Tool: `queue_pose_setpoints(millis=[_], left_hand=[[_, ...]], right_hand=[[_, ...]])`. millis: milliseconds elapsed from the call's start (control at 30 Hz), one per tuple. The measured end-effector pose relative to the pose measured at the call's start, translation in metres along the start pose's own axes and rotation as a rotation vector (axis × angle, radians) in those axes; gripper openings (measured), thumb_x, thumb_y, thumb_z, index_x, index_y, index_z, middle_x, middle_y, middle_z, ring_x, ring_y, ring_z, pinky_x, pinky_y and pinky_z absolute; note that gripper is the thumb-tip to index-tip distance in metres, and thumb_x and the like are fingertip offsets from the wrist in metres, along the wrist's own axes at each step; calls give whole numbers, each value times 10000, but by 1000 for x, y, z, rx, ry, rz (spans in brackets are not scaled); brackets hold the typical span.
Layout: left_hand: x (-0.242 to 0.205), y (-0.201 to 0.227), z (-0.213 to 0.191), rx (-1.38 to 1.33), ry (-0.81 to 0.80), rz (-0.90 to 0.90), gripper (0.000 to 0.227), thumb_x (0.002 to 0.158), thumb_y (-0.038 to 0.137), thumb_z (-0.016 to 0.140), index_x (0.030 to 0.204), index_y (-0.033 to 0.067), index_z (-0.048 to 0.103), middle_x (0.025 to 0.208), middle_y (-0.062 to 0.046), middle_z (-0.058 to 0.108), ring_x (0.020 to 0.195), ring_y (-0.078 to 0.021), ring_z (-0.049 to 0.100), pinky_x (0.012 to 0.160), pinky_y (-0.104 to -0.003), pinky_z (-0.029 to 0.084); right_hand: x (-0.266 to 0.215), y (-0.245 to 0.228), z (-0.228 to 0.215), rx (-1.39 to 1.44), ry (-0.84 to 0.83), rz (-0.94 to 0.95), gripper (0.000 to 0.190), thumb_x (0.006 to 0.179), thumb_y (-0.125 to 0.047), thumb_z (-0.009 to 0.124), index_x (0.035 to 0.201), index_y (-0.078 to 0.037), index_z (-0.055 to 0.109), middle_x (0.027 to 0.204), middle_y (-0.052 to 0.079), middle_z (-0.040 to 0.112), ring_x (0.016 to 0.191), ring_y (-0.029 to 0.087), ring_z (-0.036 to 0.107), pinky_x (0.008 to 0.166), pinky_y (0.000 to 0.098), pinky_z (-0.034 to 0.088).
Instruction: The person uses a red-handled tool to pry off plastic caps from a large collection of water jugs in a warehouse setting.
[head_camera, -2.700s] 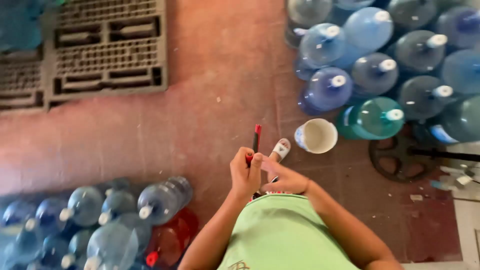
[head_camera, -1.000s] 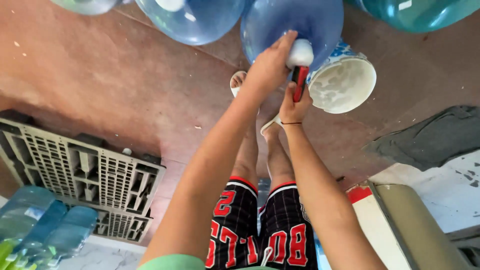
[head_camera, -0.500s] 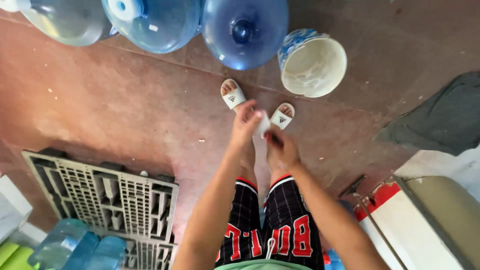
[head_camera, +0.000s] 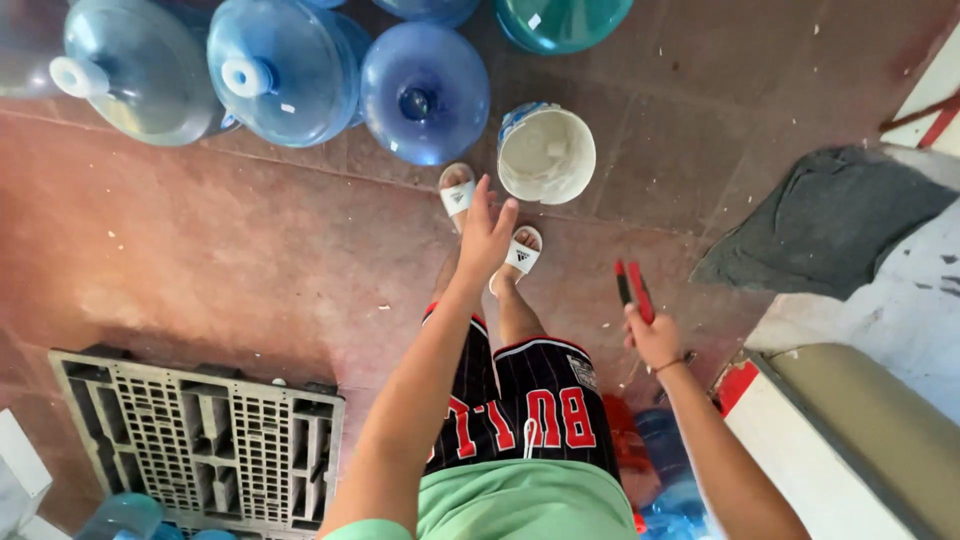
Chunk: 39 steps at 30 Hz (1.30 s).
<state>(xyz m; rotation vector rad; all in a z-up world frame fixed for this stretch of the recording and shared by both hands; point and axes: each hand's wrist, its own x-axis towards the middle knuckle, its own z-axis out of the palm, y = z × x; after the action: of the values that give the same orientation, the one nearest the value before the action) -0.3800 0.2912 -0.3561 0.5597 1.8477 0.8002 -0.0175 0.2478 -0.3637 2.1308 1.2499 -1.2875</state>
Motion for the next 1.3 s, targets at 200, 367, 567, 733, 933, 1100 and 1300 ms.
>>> queue_pose_setpoints(millis=[200, 367, 567, 733, 933, 1100, 1300], left_hand=[[80, -12, -3, 412, -138, -61, 577, 908, 541, 616, 1405, 259, 541, 1362, -65, 569, 1199, -366, 619, 1029, -489, 509], [212, 6, 23, 493, -297, 251, 537, 921, 363, 596, 1383, 98, 533, 1307, -174, 611, 1193, -420, 583, 1007, -498, 475], [360, 42, 89, 407, -212, 437, 789, 856, 214, 678, 1530, 110, 280, 1527, -183, 438, 1391, -406, 453, 1102, -467, 444], [401, 33, 124, 266, -283, 431, 945, 697, 27, 608, 1555, 101, 220, 1582, -160, 398, 1491, -291, 370, 1166, -395, 433], [388, 43, 104, 229, -291, 273, 881, 653, 9, 522, 1508, 102, 331, 1522, -184, 474, 1378, -361, 505, 1122, -389, 440], [396, 28, 117, 251, -338, 341, 933, 645, 46, 542, 1535, 92, 268, 1563, -192, 415, 1397, -385, 486, 1130, -413, 439], [389, 21, 102, 84, -343, 418, 983, 664, -31, 604, 1573, 122, 263, 1631, -95, 359, 1536, -233, 346, 1273, -292, 279]], right_hand=[[65, -212, -58, 94, 42, -171, 505, 981, -479, 582, 680, -88, 685, 502, 111, 604, 472, 247, 637, 521, 372, 497], [140, -392, -86, 140, -21, -145, 416, 941, -430, 544, 663, -131, 621, 500, 56, 580, 401, 172, 561, 410, 311, 432], [208, -508, -114, -7, -165, 151, 314, 966, -306, 499, 816, -34, 544, 630, 121, 584, 380, 140, 426, 341, 298, 333], [243, -501, -80, -110, -96, 209, 218, 879, -162, 446, 730, -46, 555, 533, 118, 545, 346, 210, 478, 308, 401, 426], [246, -441, -10, -110, 300, 21, 560, 900, -505, 523, 884, 6, 752, 862, 297, 694, 886, 527, 640, 743, 601, 476], [282, -378, 26, -31, 650, -441, 605, 974, -509, 551, 631, -30, 687, 572, 314, 576, 563, 533, 588, 496, 597, 354], [297, -366, 41, 445, 600, -646, 367, 991, -403, 566, 772, -112, 608, 621, 46, 500, 588, 187, 467, 558, 400, 375]])
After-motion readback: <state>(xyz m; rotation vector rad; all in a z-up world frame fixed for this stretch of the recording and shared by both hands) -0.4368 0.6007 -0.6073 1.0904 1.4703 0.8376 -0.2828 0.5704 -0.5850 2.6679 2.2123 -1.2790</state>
